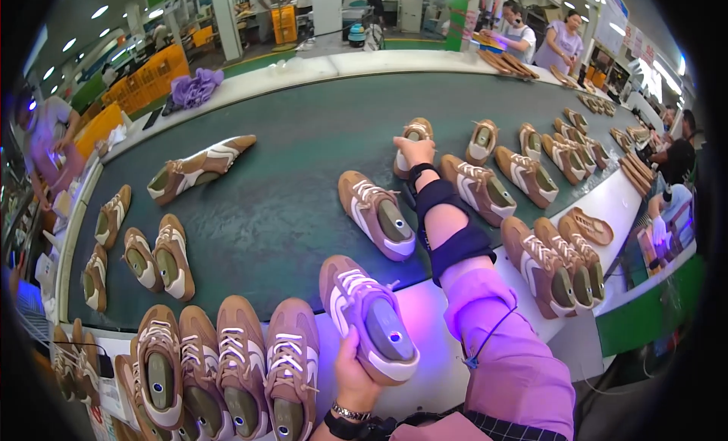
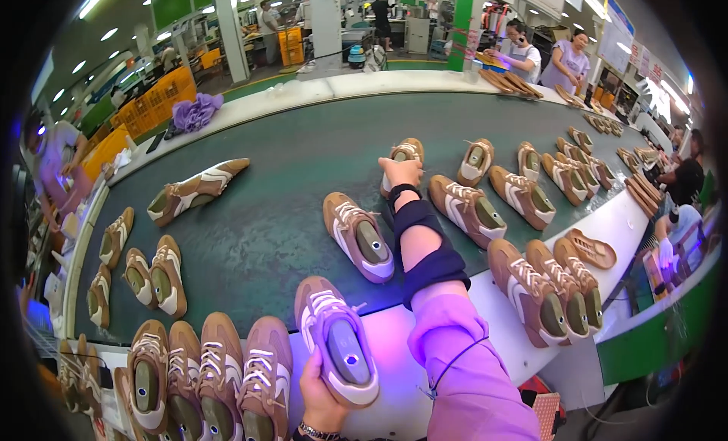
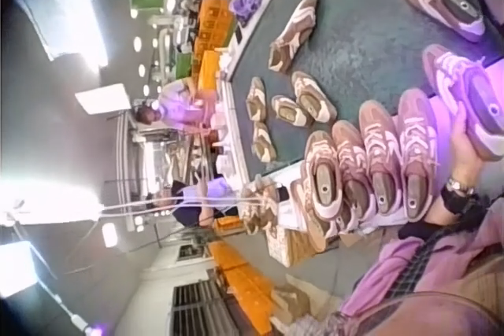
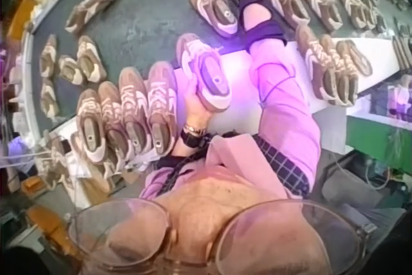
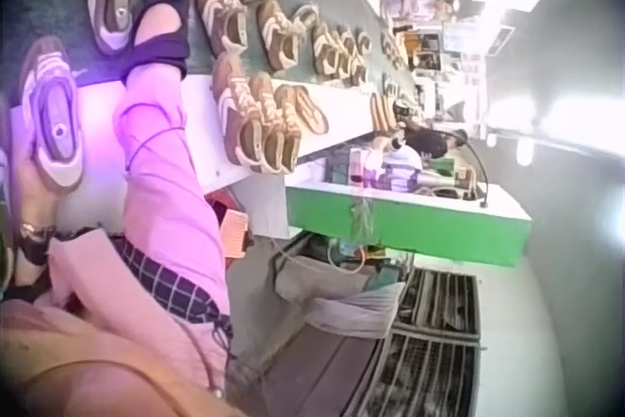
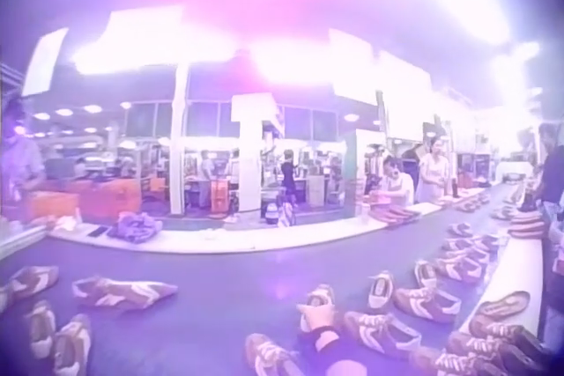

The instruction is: The recorder is inspecting and sorting shoes on a conveyor belt in a manufacturing facility.

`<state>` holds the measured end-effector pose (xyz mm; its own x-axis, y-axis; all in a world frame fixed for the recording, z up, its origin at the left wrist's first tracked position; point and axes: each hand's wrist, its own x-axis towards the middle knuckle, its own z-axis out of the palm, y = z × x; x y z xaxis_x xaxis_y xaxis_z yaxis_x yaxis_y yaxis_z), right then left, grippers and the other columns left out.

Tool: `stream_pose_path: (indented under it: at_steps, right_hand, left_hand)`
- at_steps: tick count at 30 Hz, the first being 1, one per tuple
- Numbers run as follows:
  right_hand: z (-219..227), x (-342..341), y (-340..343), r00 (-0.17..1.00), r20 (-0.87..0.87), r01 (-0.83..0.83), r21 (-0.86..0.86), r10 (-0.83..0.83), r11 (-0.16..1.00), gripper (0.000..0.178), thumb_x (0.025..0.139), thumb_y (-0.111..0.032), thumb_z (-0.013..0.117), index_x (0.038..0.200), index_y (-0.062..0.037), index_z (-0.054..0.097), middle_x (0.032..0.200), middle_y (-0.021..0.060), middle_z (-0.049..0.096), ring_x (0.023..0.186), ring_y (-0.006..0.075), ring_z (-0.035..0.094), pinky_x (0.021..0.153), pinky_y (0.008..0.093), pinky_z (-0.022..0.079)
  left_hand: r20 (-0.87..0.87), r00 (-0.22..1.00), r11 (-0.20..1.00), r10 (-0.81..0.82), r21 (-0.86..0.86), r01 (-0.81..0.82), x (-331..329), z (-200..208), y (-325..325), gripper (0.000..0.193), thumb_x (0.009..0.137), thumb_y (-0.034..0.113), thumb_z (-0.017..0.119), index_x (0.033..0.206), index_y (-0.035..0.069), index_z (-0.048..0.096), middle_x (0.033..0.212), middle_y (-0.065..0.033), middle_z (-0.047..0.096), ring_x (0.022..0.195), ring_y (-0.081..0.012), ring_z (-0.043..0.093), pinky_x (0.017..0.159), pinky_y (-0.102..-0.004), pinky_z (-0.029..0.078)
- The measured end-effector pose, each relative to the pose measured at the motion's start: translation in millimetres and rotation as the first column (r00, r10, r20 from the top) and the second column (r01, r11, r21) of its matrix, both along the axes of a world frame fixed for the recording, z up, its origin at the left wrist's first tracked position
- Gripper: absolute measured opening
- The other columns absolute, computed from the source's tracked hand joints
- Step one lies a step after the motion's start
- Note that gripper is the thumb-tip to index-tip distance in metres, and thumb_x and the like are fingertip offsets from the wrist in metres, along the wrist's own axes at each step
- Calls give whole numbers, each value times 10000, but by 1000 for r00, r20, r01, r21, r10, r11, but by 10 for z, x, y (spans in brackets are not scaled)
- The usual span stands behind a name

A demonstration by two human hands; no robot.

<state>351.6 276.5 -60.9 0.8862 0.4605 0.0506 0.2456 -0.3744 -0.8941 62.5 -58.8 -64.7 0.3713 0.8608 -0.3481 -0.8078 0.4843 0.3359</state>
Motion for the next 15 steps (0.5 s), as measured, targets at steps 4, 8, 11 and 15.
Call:
stream_pose_path:
  at_steps: [4, 8, 11, 15]
  right_hand:
    - [-127, 99, 44, 995, -10, -96, -137, 96, 986, 849, 578, -278, 780, 1187, 156, 379, 1131, 276, 553, 1007, 320, 596, 857, 335, 479]
    - [109, 377, -387, 635, -612, -233, 431, 472, 872, 536, 713, -174, 682, 1173, 3, 470, 1100, 160, 571, 958, 342, 572, 800, 524, 459]
    - [374, 408, -999, 299, -596, -216, 718, 745, 661, 440, 766, -123, 642, 1167, -42, 481, 1081, 123, 580, 963, 307, 581, 850, 583, 437]
    - [713, 125, -1959, 208, -313, -268, 893, 927, 362, 560, 757, -185, 645, 1225, 25, 421, 1158, 172, 541, 1048, 346, 541, 912, 571, 412]
  left_hand:
    - [-49, 999, 1000, 0, 24, 1, 23, 12, -3, 411, 944, 225, 410, 1305, 33, 365, 1265, -117, 487, 1155, -238, 490, 1004, -388, 369]
    - [-29, 1000, 1000, 7, 7, -7, 19, 2, -4, 404, 932, 211, 432, 1283, 12, 400, 1253, -122, 505, 1147, -241, 499, 1001, -388, 373]
    - [21, 1000, 1000, -13, -17, 14, 13, -41, 27, 418, 936, 218, 411, 1290, -5, 402, 1256, -140, 507, 1150, -263, 500, 1016, -400, 361]
    - [129, 987, 995, -93, 57, 86, -26, -45, 115, 455, 907, 207, 426, 1306, -7, 387, 1262, -155, 500, 1154, -291, 501, 1018, -427, 366]
